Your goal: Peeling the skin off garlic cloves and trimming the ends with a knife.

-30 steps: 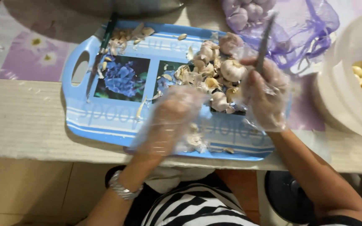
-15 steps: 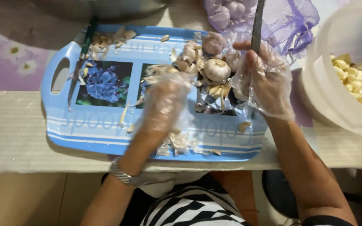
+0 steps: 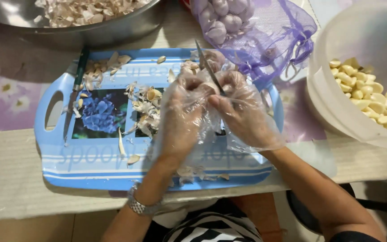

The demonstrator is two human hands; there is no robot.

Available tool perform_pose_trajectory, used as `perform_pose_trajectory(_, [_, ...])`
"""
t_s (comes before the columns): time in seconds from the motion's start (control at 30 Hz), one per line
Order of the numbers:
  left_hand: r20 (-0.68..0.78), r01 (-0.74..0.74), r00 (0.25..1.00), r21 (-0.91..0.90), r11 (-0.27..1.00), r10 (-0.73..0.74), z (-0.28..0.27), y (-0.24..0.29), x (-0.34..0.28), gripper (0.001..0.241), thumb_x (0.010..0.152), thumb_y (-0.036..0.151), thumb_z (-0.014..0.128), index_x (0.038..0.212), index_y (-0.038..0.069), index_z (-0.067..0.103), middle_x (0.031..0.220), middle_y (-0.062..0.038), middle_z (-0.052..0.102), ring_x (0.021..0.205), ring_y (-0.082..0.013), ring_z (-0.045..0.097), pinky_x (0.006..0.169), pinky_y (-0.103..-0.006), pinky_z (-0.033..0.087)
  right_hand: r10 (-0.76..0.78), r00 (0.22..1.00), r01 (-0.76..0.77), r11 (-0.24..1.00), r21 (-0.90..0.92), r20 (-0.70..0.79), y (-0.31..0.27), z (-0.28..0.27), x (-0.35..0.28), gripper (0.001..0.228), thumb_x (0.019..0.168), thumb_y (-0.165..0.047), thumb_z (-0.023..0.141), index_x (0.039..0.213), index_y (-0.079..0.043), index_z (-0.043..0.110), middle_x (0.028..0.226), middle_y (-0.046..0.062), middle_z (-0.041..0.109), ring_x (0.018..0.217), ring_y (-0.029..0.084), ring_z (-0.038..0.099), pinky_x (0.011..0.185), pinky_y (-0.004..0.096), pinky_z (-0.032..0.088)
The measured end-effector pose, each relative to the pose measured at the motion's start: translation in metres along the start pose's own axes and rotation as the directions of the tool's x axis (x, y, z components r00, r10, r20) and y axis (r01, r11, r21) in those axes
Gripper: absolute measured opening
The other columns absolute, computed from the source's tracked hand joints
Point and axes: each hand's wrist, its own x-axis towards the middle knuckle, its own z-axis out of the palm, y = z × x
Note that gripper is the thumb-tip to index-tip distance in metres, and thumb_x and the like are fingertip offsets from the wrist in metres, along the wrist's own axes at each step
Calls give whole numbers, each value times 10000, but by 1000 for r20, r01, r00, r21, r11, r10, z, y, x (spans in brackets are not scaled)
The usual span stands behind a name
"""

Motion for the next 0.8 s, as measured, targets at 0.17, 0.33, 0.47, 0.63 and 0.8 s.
perform_pose_trajectory(0.17, [-206,332,930,109,937,-306,24,-1,-2,280,1010,83,563,1286,47,594,1278,-135,736,1164,-280,753,1020,-404,644,625,746,407,-701,585,230,55,-79,-2,345,1024,-304,536,1231,-32,575,1109,82,671,977,178,675,856,276,601])
perform_pose_trajectory(0.33, [-310,415,889,234,879,-337,37,-80,-30,199,1073,90,438,1245,51,531,1115,-173,722,804,-194,716,744,-313,623,592,752,232,-649,724,289,37,-75,-1,218,1044,-192,507,1170,-45,610,999,87,684,839,149,628,750,251,562])
perform_pose_trajectory(0.47, [-349,275,924,323,906,-156,34,-89,-32,87,1044,103,594,1049,71,675,1043,-69,748,938,-195,760,808,-272,697,668,740,437,-568,698,80,34,-78,7,178,1079,-112,489,1192,26,487,932,170,709,763,199,747,586,207,662])
perform_pose_trajectory(0.63, [-338,143,941,349,926,-18,26,-160,-57,347,1018,191,510,1319,33,578,1248,-173,702,1197,-299,676,1099,-376,482,667,697,386,-660,645,265,14,-71,19,318,985,-151,653,1237,21,563,1068,174,675,957,217,664,823,373,565])
perform_pose_trajectory(0.8, [-312,56,949,44,997,-39,23,-190,-64,327,1072,194,509,1387,108,528,1301,-156,668,1141,-236,685,993,-299,538,680,667,393,-669,631,304,10,-65,14,171,981,-111,650,1100,1,601,937,117,643,892,157,601,740,308,516])
